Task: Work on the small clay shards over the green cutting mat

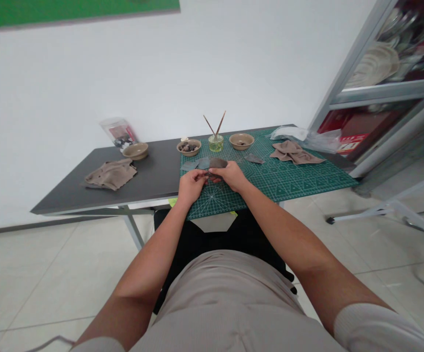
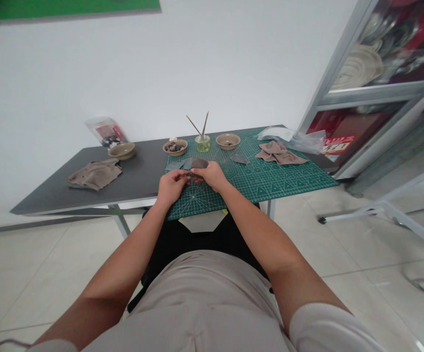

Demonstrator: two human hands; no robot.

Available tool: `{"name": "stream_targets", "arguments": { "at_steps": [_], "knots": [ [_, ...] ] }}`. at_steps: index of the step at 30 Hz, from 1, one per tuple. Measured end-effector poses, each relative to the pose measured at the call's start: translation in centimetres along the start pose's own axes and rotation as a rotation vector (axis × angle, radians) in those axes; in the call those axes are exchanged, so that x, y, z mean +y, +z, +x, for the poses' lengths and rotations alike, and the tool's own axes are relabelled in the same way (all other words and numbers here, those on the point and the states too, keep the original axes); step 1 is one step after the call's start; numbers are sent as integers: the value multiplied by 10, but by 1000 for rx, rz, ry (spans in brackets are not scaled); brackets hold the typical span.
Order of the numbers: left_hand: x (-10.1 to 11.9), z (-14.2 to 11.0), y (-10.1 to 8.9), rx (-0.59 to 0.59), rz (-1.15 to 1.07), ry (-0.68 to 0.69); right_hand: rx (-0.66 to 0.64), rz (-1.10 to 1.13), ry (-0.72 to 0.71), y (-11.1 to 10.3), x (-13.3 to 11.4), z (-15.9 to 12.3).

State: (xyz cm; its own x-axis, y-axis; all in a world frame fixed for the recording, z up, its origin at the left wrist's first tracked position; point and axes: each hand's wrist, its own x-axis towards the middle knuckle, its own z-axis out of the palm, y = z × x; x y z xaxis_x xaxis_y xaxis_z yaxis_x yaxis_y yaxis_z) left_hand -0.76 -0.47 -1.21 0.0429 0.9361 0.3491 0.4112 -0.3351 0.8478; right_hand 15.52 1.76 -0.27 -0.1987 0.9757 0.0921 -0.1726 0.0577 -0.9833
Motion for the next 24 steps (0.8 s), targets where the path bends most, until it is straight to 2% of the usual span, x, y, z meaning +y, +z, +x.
{"name": "stream_targets", "arguments": {
  "at_steps": [8,18,24],
  "knots": [
    [-2,1,1,84,-57,-62,-15,52,-13,-3,1,0],
    [2,-1,0,40,14,-16,-76,-40,-12,-1,-2,-1],
    [1,-2,0,36,-67,-39,-52,-33,-16,-2,-2,-2]
  ]
}}
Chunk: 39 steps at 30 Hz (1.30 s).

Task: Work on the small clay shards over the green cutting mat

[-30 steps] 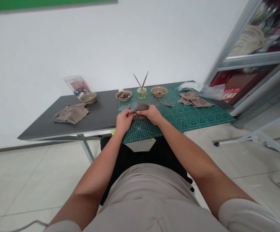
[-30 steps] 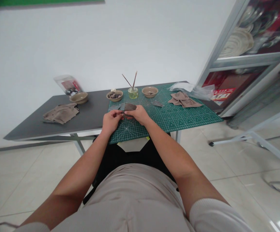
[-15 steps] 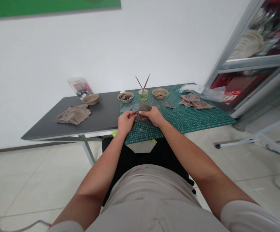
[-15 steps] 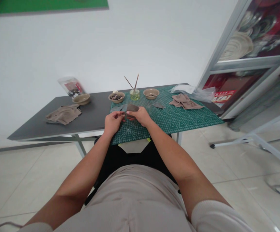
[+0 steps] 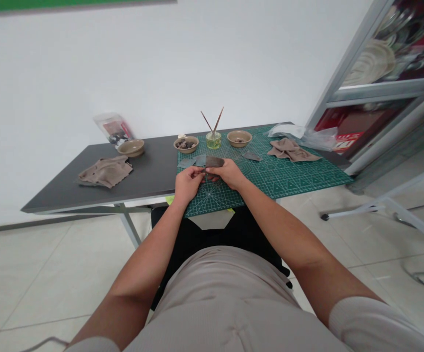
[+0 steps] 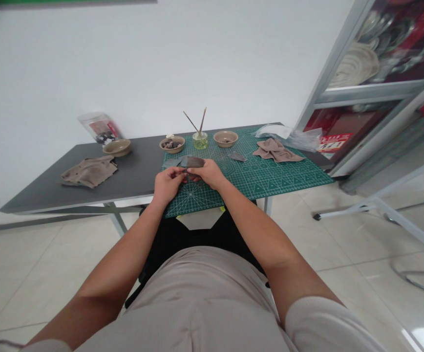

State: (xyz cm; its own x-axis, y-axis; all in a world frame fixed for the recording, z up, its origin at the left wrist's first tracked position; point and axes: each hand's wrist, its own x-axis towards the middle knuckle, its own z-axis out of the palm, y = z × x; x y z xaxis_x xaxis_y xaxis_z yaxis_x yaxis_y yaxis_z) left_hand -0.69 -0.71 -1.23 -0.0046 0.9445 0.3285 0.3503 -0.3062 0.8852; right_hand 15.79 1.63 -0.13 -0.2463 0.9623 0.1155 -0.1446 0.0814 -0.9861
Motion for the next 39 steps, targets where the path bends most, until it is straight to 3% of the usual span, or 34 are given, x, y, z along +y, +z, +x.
{"name": "stream_targets", "arguments": {
  "at_steps": [15,33,39],
  "knots": [
    [-4,0,0,1,-10,12,-89,-25,-49,-5,4,2],
    [0,0,2,23,52,-19,-85,-17,-80,-4,6,3],
    [-3,-1,3,16,112,30,-76,-24,-65,-3,4,1]
  ]
}}
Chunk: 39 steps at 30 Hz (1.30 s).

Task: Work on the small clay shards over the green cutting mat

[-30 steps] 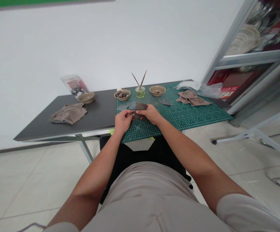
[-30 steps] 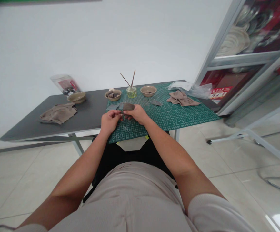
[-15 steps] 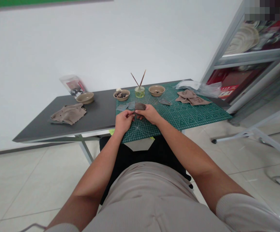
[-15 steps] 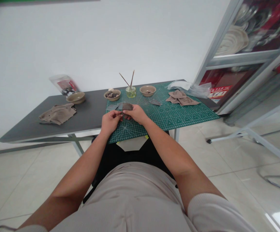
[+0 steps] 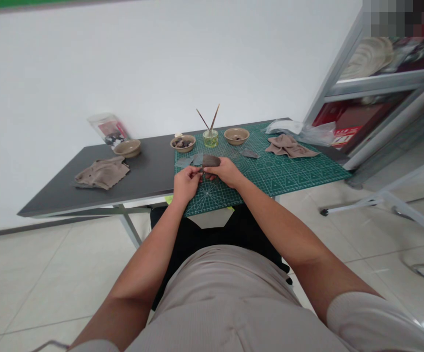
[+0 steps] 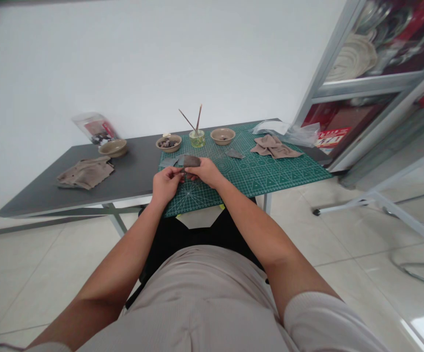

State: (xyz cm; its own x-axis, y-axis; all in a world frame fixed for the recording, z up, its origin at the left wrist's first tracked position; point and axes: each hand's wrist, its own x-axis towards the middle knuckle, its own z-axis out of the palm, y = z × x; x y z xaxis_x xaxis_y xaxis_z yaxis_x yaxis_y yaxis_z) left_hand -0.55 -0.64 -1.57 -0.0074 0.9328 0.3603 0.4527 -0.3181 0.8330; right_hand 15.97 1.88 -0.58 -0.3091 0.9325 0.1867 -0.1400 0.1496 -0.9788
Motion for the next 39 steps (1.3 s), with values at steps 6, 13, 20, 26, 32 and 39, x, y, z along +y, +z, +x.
{"name": "stream_targets", "arguments": {
  "at_steps": [6,13,20,26,32,39],
  "knots": [
    [-2,-1,0,-9,89,63,1,5,17,-1,3,1],
    [-2,-1,1,-8,64,41,43,-1,20,2,0,0],
    [1,-3,0,-3,78,41,96,-43,-9,5,-1,-2],
    [-2,-1,1,-1,-39,-22,42,12,-5,3,-1,-2],
    [-7,0,1,-14,-41,6,29,-1,4,1,-2,-2],
    [-2,-1,-1,-47,0,34,72,-70,-9,3,-1,-1]
  ]
}}
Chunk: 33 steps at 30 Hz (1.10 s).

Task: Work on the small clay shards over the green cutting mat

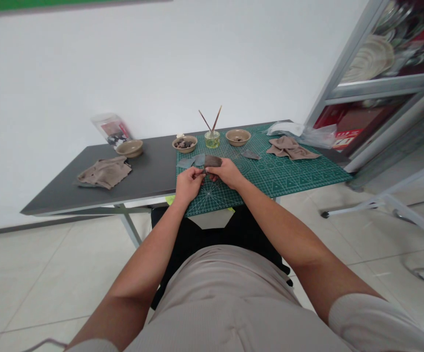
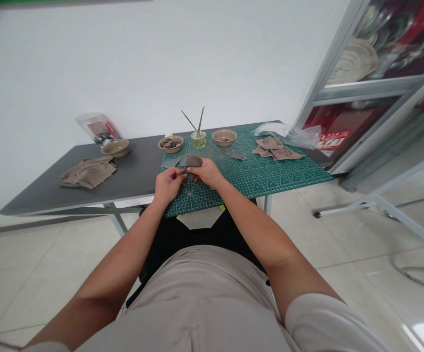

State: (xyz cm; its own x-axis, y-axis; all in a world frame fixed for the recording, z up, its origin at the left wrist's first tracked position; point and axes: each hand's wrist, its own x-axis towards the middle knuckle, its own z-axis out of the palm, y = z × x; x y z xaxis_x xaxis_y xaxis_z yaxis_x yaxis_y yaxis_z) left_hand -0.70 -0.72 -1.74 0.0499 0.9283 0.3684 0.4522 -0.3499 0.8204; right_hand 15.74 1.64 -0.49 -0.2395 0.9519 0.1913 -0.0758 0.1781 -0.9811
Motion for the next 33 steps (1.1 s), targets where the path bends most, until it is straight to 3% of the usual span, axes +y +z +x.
{"name": "stream_targets", "arguments": {
  "at_steps": [8,15,28,33],
  "knots": [
    [5,-2,-2,10,89,42,9,9,8,0,-1,0],
    [2,-2,0,45,-66,-25,-55,90,35,-1,1,0],
    [2,-1,0,7,2,-2,15,55,28,0,3,2],
    [3,-2,1,19,-36,-6,-18,120,36,0,2,2]
  ]
}}
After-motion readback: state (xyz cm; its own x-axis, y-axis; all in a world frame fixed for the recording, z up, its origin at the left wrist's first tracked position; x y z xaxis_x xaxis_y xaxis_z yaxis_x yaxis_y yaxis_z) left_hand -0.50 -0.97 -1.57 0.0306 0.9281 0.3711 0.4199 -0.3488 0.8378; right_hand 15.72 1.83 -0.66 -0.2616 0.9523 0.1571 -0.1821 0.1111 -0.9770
